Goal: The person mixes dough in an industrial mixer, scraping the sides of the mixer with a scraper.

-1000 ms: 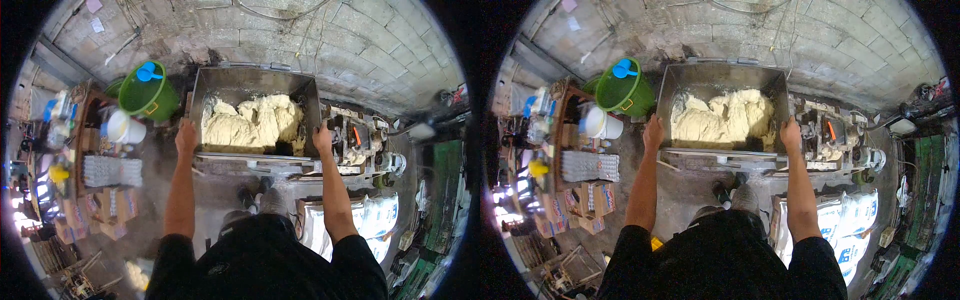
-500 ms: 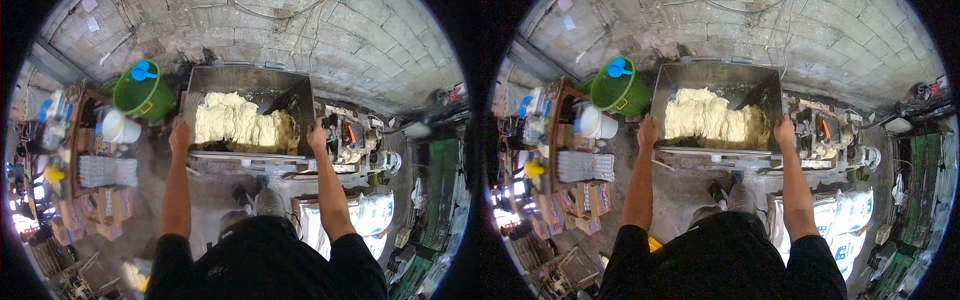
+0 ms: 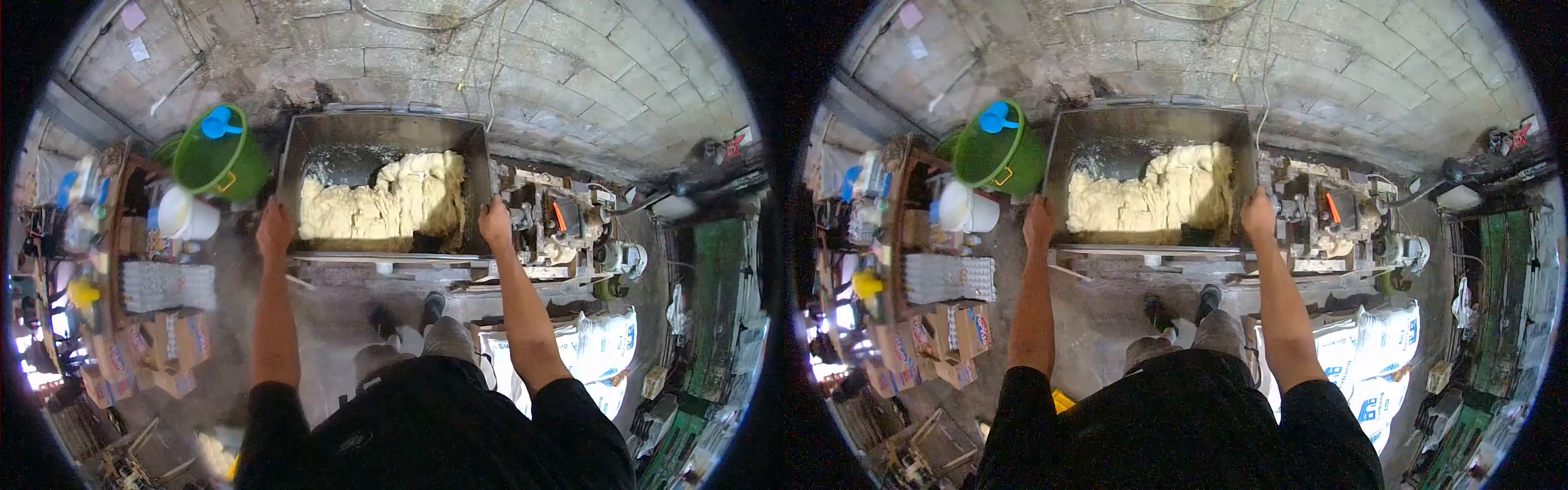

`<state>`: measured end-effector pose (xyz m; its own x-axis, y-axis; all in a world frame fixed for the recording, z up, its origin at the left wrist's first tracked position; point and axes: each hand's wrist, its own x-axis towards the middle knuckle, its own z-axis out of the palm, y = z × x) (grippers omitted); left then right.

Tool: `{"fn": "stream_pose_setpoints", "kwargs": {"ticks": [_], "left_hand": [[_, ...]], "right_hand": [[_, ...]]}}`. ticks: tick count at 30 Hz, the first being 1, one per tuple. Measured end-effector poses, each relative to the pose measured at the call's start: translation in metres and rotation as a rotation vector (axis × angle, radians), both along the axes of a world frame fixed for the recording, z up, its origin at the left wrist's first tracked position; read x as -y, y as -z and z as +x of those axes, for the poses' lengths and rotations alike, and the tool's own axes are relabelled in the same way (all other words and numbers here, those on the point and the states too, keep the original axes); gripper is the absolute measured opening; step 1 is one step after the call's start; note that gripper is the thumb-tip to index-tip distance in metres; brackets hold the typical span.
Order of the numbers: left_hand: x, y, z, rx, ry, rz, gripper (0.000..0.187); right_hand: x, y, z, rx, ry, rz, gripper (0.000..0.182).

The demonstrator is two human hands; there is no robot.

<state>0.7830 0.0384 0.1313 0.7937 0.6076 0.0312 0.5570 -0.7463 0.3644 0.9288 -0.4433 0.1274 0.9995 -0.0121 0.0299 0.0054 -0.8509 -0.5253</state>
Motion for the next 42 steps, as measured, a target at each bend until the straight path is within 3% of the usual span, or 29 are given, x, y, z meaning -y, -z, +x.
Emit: {"fn": "stream_pose_setpoints", "kwargs": {"ticks": [3, 6, 7, 12, 18, 21, 24, 30, 37, 42], "left_hand": [[0.004, -0.003, -0.004, 0.047, 0.006, 0.022, 0.038], [0.023, -0.031, -0.002, -0.165, -0.092, -0.052, 0.041], [0.021, -0.025, -0.005, -0.129, -0.095, -0.046, 0.041], [0.033, -0.019, -0.011, -0.108, -0.210, -0.040, 0.037], [0.016, 0.011, -0.015, -0.061, -0.152, 0.110, 0.034], [0.024, -0.002, -0.018, -0.078, -0.053, 0.122, 0.036], [0.046, -0.023, -0.009, -0.066, -0.252, 0.039, 0.039], [0.030, -0.001, -0.011, 0.032, -0.205, 0.124, 0.041], [0.040, -0.032, -0.006, -0.089, -0.163, -0.018, 0.043], [0.034, -0.018, -0.007, 0.032, -0.138, 0.056, 0.035]], "right_hand": [[-0.002, -0.008, -0.002, -0.067, 0.022, -0.038, 0.031], [0.002, -0.002, 0.002, -0.197, 0.045, -0.102, 0.038], [-0.004, -0.022, -0.002, -0.257, 0.057, -0.086, 0.041], [0.001, -0.013, 0.000, -0.193, 0.028, -0.003, 0.042], [0.001, -0.016, -0.001, -0.183, -0.001, -0.008, 0.050], [0.003, -0.011, 0.001, -0.158, -0.003, 0.070, 0.046], [0.005, -0.005, 0.001, -0.145, -0.016, 0.098, 0.044], [0.005, 0.001, -0.001, -0.040, 0.004, 0.186, 0.038], [0.006, 0.001, -0.001, -0.080, -0.029, 0.171, 0.037], [0.007, 0.002, 0.001, -0.078, -0.041, 0.164, 0.044]]}}
